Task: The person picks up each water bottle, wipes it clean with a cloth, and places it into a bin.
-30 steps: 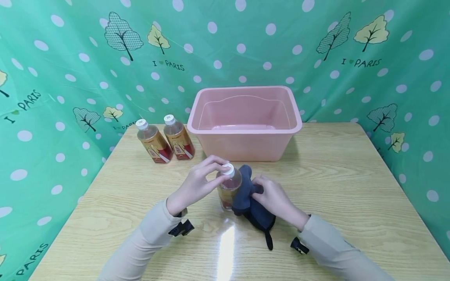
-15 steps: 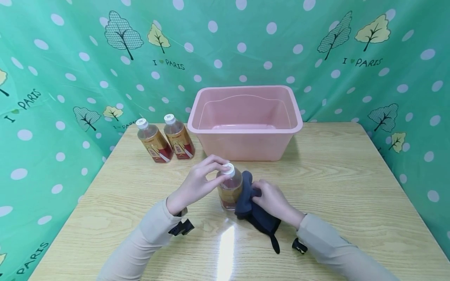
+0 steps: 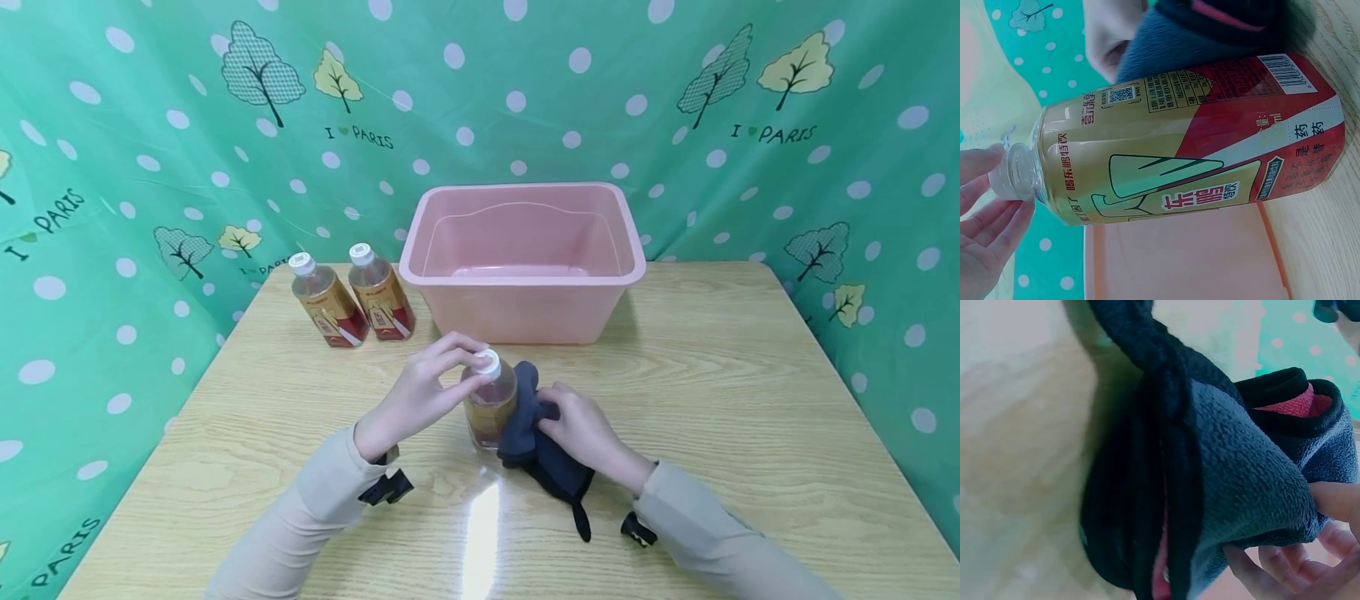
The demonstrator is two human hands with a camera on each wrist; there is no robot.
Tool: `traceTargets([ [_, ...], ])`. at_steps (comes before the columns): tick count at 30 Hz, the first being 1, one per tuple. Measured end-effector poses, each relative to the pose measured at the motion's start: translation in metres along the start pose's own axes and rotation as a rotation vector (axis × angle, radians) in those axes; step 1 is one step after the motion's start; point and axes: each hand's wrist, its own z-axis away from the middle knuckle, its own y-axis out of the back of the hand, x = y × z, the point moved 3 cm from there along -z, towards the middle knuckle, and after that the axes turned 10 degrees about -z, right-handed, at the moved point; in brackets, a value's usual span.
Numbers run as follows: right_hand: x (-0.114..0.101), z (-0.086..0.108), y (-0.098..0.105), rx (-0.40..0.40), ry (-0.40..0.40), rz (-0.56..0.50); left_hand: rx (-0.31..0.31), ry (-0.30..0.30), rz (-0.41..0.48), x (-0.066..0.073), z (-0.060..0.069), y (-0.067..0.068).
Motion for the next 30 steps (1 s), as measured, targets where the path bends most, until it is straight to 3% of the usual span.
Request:
traceTargets([
  [13,-0.030,0.000,0.022,0.106,0.092,-0.007,0.009,-0.003,0.006,0.000,0.000,0.000],
  [21,-0.035,0.000,0.026,0.132,0.125,0.000,0.016,0.000,0.019,-0.001,0.000,0.000],
  [30,-0.031,-0.002,0.024,0.127,0.100,-0.007,0.016,0.001,0.027,-0.001,-0.001,0.000],
])
